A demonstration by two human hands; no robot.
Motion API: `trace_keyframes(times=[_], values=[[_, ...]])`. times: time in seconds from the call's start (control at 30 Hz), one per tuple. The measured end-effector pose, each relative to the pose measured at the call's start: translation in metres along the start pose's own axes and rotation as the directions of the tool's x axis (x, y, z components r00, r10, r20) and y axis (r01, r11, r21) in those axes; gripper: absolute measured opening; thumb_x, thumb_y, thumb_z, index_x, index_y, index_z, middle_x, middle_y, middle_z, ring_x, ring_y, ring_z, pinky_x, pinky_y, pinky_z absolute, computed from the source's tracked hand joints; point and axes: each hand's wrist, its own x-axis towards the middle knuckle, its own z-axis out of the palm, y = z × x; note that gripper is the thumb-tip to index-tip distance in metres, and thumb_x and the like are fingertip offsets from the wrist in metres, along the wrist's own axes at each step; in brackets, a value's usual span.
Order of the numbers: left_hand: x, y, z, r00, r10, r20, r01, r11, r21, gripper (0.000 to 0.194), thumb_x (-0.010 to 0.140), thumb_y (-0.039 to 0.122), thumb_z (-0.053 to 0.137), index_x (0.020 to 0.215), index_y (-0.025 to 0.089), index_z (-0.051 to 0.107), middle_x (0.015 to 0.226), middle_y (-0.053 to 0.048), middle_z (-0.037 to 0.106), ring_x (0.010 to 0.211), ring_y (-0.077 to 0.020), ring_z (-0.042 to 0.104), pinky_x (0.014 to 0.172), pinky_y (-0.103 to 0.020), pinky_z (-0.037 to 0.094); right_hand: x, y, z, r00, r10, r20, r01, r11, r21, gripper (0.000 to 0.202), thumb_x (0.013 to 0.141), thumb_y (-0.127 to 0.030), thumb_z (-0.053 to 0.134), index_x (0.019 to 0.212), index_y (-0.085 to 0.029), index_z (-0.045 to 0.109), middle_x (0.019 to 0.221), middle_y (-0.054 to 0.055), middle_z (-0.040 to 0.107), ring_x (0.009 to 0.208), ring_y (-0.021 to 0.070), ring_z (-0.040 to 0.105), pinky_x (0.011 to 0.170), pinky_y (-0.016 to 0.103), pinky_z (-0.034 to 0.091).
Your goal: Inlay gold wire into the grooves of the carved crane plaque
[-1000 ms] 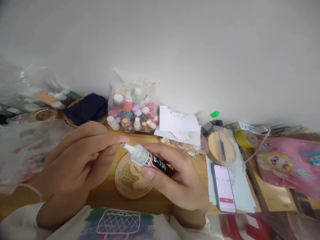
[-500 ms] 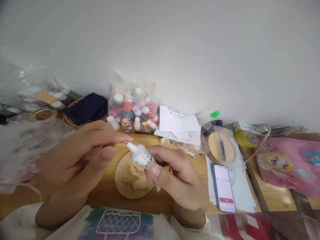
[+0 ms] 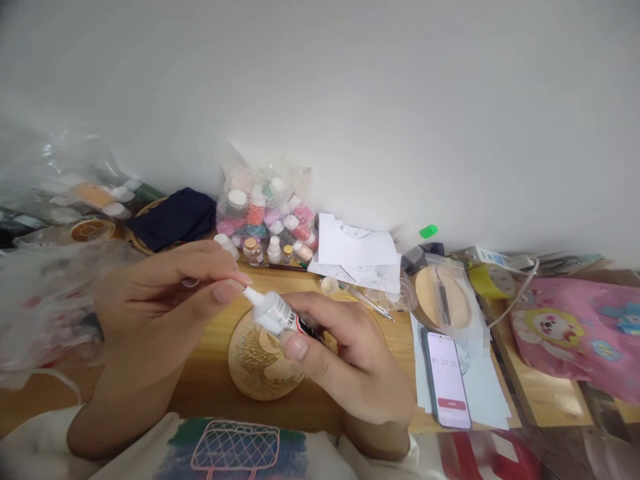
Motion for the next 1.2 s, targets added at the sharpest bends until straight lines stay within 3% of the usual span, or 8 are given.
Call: trace_keyframes(times=[0.2,0.4,0.57,0.8,0.97,1.07,1.13,1.2], values=[[-0.001,-0.003,-0.002,0.997,0.078,0.004,-0.079,0.997,0.022,0.008,0.091,0.017,0.066,0.089,0.024,0.07,0.067,0.004,0.061,0.059,-0.009,0.051,0.05,-0.027,0.039,-0.001,0.001,0.006,0.99,0.139,0.038,-0.144,0.946,0.291,0.023,0.1,-0.039,0.05,0.115,-0.023,0.057,0.087,0.004,0.072,0.061,0.0086,0.06,0.055,0.021,0.049],[-0.001,-0.005,-0.001,0.988,0.147,-0.037,-0.145,0.988,0.055,0.009,0.09,0.014,0.067,0.091,0.022,0.07,0.067,0.004,0.06,0.06,-0.0087,0.052,0.051,-0.026,0.04,0.004,0.003,0.011,0.95,0.25,0.188,-0.312,0.791,0.525,0.031,0.101,-0.044,0.045,0.098,-0.018,0.061,0.06,-0.001,0.061,0.041,0.0078,0.056,0.04,0.016,0.046],[-0.001,-0.002,0.0,0.99,0.129,-0.048,-0.122,0.984,0.133,0.011,0.09,0.015,0.065,0.09,0.025,0.07,0.064,0.004,0.059,0.059,-0.0106,0.053,0.05,-0.027,0.041,0.006,0.004,0.015,0.965,0.241,0.101,-0.258,0.817,0.516,0.031,0.099,-0.043,0.051,0.097,-0.015,0.064,0.058,-0.001,0.06,0.037,0.007,0.055,0.038,0.016,0.046],[-0.003,0.0,-0.003,0.987,0.154,-0.033,-0.143,0.965,0.221,0.011,0.091,0.015,0.065,0.094,0.024,0.069,0.064,0.005,0.056,0.06,-0.0097,0.053,0.05,-0.026,0.039,0.004,0.005,0.014,0.969,0.23,0.089,-0.241,0.809,0.535,0.031,0.098,-0.041,0.052,0.101,-0.014,0.068,0.059,-0.001,0.061,0.038,0.0066,0.056,0.04,0.015,0.048],[-0.001,-0.001,-0.002,0.977,0.213,-0.014,-0.207,0.961,0.183,0.011,0.09,0.01,0.063,0.091,0.02,0.068,0.063,0.005,0.056,0.058,-0.0074,0.052,0.05,-0.024,0.039,0.0,0.01,0.016,0.97,0.239,0.036,-0.216,0.792,0.571,0.028,0.101,-0.039,0.049,0.118,-0.023,0.065,0.068,-0.001,0.065,0.042,0.0041,0.056,0.042,0.013,0.047],[-0.001,-0.001,0.0,0.988,0.153,-0.037,-0.143,0.97,0.198,0.009,0.091,0.013,0.063,0.089,0.021,0.067,0.062,0.005,0.055,0.058,-0.0086,0.051,0.052,-0.026,0.042,0.003,0.01,0.019,0.987,0.161,0.018,-0.14,0.795,0.591,0.044,0.087,-0.044,0.071,0.126,-0.026,0.06,0.072,-0.002,0.064,0.043,0.0026,0.048,0.038,0.011,0.039],[-0.001,-0.001,0.001,0.986,0.167,-0.028,-0.158,0.966,0.206,0.009,0.091,0.014,0.063,0.088,0.021,0.066,0.061,0.005,0.054,0.056,-0.0086,0.051,0.052,-0.026,0.042,0.005,0.009,0.021,0.99,0.138,-0.023,-0.1,0.817,0.568,0.053,0.072,-0.033,0.086,0.118,-0.026,0.061,0.071,-0.005,0.06,0.046,0.0019,0.045,0.039,0.011,0.035],[-0.001,-0.001,0.001,0.982,0.191,-0.008,-0.185,0.96,0.208,0.009,0.091,0.014,0.063,0.088,0.021,0.066,0.062,0.006,0.056,0.056,-0.0078,0.051,0.051,-0.025,0.042,0.008,0.009,0.022,0.989,0.136,-0.061,-0.084,0.849,0.521,0.041,0.072,-0.024,0.085,0.107,-0.024,0.063,0.07,-0.006,0.057,0.047,0.0019,0.044,0.04,0.011,0.034]])
